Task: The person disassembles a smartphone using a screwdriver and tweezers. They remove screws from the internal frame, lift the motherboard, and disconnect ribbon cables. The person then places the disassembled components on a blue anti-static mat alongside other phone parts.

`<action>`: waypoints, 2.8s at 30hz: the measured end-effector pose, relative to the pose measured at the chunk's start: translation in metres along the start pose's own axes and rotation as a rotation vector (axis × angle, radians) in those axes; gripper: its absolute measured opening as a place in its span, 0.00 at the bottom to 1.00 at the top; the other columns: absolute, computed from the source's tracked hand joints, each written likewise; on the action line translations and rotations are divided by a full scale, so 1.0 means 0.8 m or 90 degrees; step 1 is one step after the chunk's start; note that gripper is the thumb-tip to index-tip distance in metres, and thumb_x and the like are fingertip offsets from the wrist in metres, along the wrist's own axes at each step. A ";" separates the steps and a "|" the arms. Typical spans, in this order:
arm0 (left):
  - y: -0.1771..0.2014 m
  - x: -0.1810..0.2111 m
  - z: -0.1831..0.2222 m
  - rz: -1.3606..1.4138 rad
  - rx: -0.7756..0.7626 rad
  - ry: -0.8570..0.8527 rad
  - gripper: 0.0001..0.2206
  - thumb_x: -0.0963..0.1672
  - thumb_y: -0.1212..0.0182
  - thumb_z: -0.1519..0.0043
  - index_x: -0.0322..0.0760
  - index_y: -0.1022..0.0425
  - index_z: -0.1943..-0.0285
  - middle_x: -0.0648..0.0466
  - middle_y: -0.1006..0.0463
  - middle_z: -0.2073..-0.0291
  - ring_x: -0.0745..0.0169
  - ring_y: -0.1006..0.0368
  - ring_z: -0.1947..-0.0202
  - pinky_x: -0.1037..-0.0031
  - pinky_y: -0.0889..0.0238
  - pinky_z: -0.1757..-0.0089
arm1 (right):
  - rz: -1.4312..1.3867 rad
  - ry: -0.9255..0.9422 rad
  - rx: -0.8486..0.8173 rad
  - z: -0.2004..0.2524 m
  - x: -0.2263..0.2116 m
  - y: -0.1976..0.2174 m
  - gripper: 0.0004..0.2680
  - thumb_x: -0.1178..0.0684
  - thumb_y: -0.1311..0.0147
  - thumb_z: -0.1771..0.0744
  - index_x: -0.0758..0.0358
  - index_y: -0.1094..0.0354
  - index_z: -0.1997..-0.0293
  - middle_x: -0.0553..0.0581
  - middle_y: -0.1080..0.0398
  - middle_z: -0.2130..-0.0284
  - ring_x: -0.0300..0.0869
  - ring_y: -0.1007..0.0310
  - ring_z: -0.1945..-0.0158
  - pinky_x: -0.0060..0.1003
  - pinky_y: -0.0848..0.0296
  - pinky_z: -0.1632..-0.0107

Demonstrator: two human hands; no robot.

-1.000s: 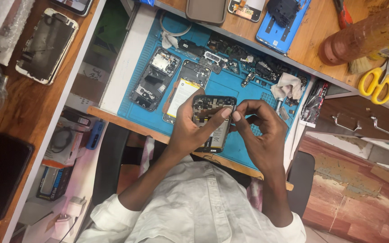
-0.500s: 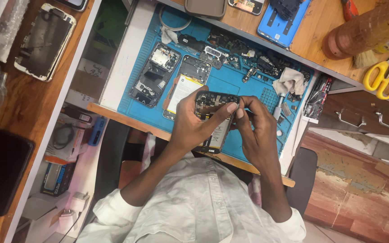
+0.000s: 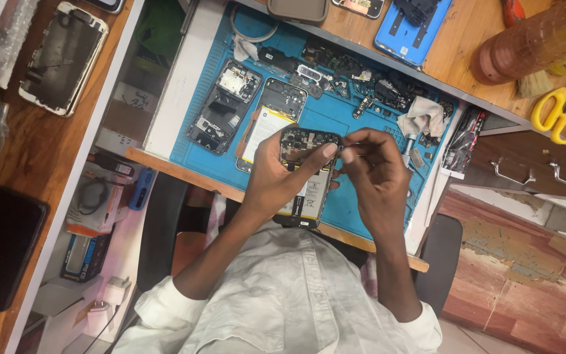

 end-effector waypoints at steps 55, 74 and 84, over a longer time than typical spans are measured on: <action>0.002 -0.004 0.005 -0.030 -0.023 0.048 0.18 0.45 0.33 0.38 0.25 0.29 0.45 0.45 0.17 0.59 0.60 0.16 0.64 0.68 0.16 0.63 | 0.021 -0.070 0.014 0.009 0.006 0.015 0.09 0.64 0.38 0.33 0.74 0.26 0.49 0.62 0.21 0.64 0.40 0.19 0.62 0.30 0.19 0.57; 0.030 -0.097 0.007 0.127 0.082 0.240 0.23 0.49 0.28 0.46 0.29 0.30 0.52 0.49 0.22 0.66 0.54 0.17 0.68 0.61 0.18 0.70 | 0.678 0.491 0.085 -0.116 -0.071 0.060 0.13 0.65 0.36 0.29 0.64 0.29 0.38 0.58 0.21 0.57 0.43 0.22 0.54 0.39 0.25 0.50; 0.033 -0.090 0.007 0.117 0.077 0.220 0.22 0.49 0.28 0.45 0.29 0.30 0.52 0.49 0.23 0.67 0.53 0.17 0.69 0.61 0.18 0.71 | 0.821 0.505 0.006 -0.169 -0.051 0.059 0.23 0.62 0.33 0.30 0.57 0.40 0.28 0.49 0.21 0.57 0.45 0.26 0.50 0.42 0.27 0.48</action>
Point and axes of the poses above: each hand's wrist, its own z-axis away from the middle knuckle, its own y-axis out of the back of the hand, x = y × z, the point moved 7 cm from there along -z, towards the middle knuckle
